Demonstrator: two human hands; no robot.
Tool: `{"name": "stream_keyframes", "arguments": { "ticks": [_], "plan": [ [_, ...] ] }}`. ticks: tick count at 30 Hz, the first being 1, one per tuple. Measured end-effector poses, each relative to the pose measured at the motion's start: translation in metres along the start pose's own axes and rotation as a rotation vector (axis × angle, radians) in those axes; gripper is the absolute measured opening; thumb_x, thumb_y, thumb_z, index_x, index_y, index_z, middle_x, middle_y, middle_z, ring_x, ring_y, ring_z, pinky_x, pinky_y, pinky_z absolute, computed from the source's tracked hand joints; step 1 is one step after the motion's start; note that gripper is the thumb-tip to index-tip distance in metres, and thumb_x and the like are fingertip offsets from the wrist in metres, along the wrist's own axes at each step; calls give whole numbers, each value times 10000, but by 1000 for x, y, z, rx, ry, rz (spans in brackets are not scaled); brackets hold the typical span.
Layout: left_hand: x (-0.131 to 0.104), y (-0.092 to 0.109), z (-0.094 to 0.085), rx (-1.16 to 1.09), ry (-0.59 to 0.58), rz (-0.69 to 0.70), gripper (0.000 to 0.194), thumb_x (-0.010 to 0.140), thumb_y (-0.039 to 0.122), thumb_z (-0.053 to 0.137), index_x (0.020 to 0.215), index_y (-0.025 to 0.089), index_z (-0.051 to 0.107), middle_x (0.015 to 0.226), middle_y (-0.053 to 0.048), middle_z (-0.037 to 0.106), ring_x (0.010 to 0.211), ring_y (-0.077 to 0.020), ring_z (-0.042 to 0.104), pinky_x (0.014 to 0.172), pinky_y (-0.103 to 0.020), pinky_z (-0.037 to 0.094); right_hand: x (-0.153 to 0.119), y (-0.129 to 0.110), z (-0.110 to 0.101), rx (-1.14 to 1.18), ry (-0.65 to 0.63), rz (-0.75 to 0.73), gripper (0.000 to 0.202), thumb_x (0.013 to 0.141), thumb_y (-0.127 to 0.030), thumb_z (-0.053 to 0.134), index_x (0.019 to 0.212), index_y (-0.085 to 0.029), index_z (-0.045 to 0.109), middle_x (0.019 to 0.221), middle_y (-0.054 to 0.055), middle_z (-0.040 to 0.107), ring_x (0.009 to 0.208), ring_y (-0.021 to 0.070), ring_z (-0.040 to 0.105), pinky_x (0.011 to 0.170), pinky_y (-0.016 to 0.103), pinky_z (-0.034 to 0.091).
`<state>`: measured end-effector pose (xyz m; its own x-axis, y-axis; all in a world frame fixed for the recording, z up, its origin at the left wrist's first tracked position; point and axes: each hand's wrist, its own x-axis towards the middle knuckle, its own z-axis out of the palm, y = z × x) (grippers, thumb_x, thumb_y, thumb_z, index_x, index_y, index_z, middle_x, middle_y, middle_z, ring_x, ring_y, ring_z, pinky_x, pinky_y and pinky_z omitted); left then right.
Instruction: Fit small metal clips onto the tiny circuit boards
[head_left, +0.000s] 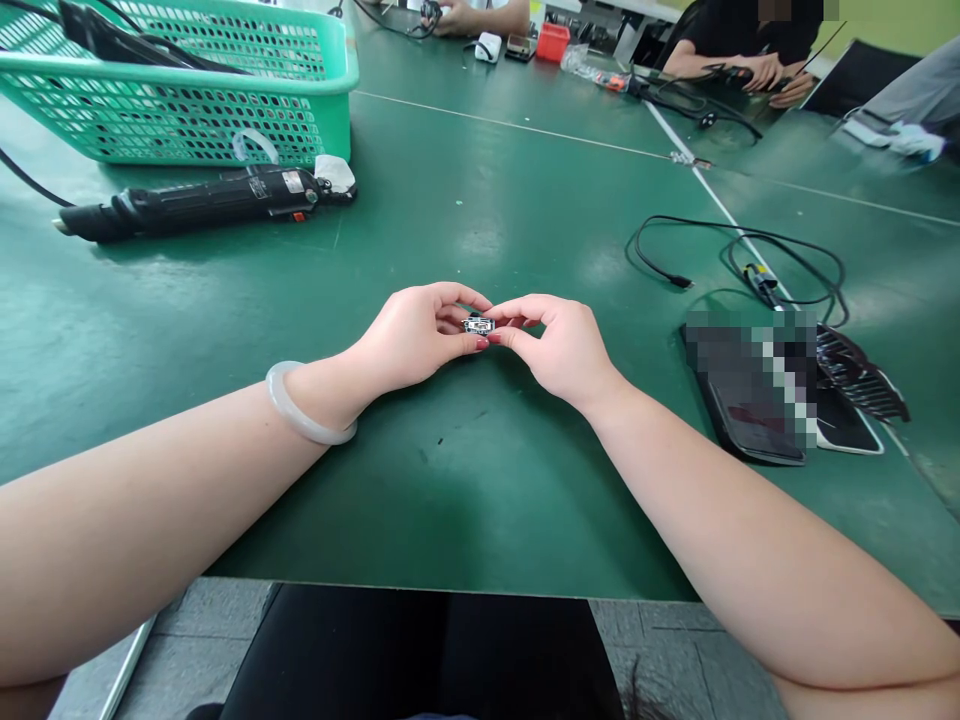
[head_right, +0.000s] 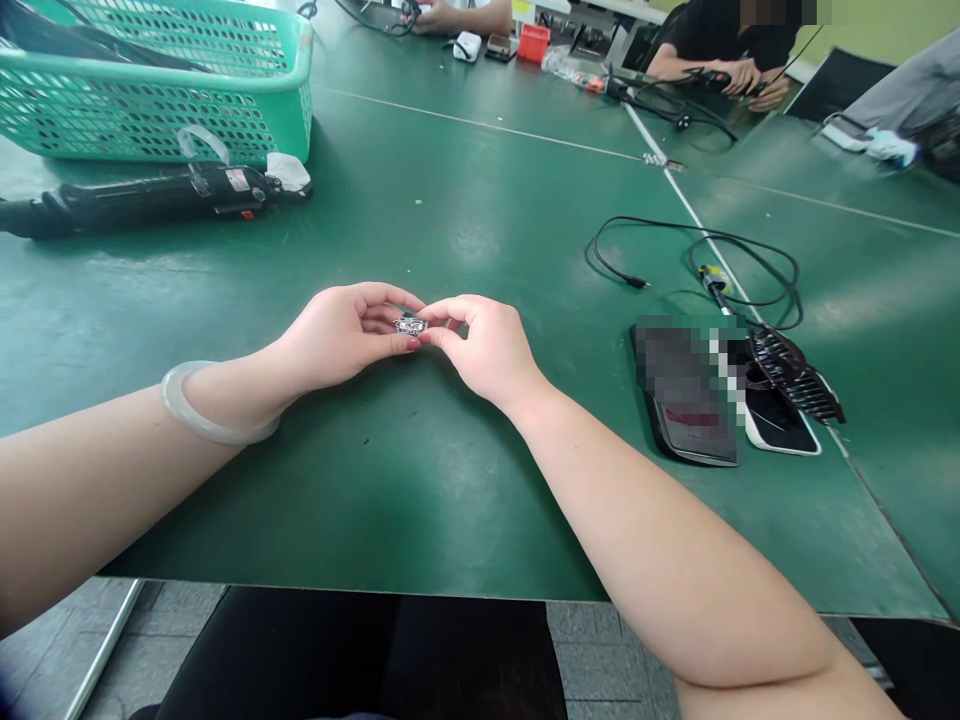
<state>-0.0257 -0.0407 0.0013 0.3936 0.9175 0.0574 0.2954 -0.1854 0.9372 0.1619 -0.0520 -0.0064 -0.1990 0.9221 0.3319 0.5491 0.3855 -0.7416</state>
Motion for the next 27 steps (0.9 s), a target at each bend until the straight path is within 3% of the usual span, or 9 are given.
{"name": "stream_keyframes", "arguments": {
  "ticks": [9, 16, 23, 27],
  "plan": [
    [0, 0, 1, -36, 37, -13, 438, 679, 169, 751, 1101, 161, 637, 1044, -87, 724, 938, -202, 699, 928, -387, 542, 3, 5, 0, 33, 18, 76, 113, 754, -233, 704, 856, -219, 752, 823, 3, 746, 724, 145, 638, 737, 319, 510],
    [0, 1, 2, -109, 42, -37, 477, 647, 121, 763, 1104, 162, 633, 1034, -93, 718, 931, -211, 698, 928, -413, 542, 4, 9, 2, 46, 11, 100, 122, 743, -242, 707, 854, -217, 752, 793, 3, 742, 687, 141, 629, 708, 316, 508],
    [0, 2, 1, -106, 51, -37, 476, 647, 128, 768, 1103, 165, 637, 1038, -89, 714, 927, -208, 697, 920, -402, 537, 4, 7, 3, 74, 16, 101, 117, 758, -267, 700, 855, -219, 746, 812, 6, 749, 719, 153, 654, 727, 320, 515],
    [-1, 7, 3, -253, 48, -96, 452, 712, 179, 748, 1146, 171, 623, 1118, -89, 692, 976, -190, 688, 954, -381, 522, 3, 3, 3, 35, 49, 55, 133, 766, -326, 711, 844, -223, 741, 809, 4, 743, 709, 150, 637, 721, 318, 505]
  ]
}}
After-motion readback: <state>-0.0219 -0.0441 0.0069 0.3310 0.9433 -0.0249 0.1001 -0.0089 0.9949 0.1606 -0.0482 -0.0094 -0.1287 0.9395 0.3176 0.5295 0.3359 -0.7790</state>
